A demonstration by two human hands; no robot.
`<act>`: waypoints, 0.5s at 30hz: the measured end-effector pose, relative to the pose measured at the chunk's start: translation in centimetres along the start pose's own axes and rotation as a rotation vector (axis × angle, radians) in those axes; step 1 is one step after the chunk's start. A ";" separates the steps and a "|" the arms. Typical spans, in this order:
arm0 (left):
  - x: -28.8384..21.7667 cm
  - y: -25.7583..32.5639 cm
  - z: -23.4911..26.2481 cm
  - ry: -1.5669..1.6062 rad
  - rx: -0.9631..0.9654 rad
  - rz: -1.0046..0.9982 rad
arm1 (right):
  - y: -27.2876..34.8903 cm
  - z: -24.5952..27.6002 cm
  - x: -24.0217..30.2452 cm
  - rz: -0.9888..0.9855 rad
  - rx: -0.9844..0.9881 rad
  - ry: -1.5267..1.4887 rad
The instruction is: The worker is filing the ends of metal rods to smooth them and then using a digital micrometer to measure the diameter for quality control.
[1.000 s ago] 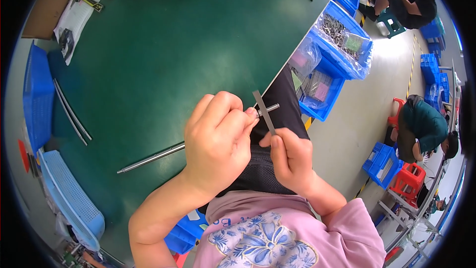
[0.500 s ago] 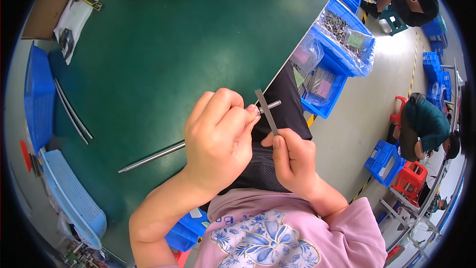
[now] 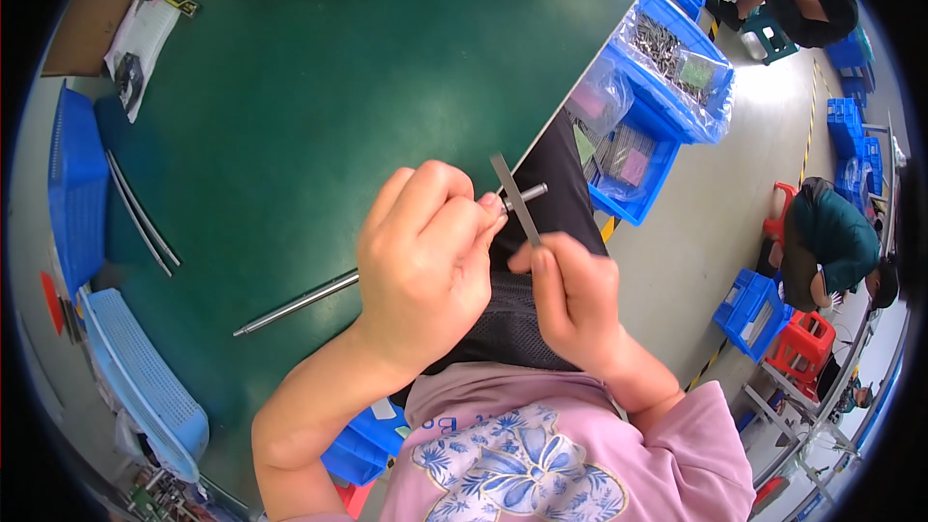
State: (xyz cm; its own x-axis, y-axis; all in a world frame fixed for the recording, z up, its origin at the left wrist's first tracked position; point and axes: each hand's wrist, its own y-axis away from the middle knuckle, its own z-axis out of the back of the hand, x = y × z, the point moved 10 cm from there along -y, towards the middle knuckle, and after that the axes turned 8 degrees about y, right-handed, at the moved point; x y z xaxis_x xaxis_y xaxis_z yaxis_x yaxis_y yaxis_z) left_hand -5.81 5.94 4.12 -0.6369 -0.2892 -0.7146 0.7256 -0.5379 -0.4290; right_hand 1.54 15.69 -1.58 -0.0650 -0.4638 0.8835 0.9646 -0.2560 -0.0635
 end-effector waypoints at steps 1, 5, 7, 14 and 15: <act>-0.2 0.0 0.0 -0.015 0.000 -0.015 | -0.5 0.1 0.4 0.029 -0.013 0.012; 0.0 0.1 0.1 -0.001 -0.007 0.002 | 1.2 -0.2 -0.3 -0.034 0.021 0.004; -0.2 0.0 0.0 -0.023 0.001 -0.011 | 0.8 -0.3 -0.5 -0.046 0.035 0.002; 0.2 -0.2 -0.1 -0.006 -0.002 0.001 | 0.7 -0.2 -0.2 0.016 -0.029 0.004; -0.1 -0.3 0.0 -0.014 0.003 -0.013 | 0.1 -0.4 -0.3 0.008 -0.032 0.006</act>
State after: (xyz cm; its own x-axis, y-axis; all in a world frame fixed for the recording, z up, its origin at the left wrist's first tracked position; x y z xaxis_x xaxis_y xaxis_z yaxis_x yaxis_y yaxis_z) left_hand -5.96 6.13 4.27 -0.6499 -0.2931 -0.7012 0.7166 -0.5439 -0.4367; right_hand 1.51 15.49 -2.03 -0.0587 -0.4711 0.8801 0.9563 -0.2794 -0.0858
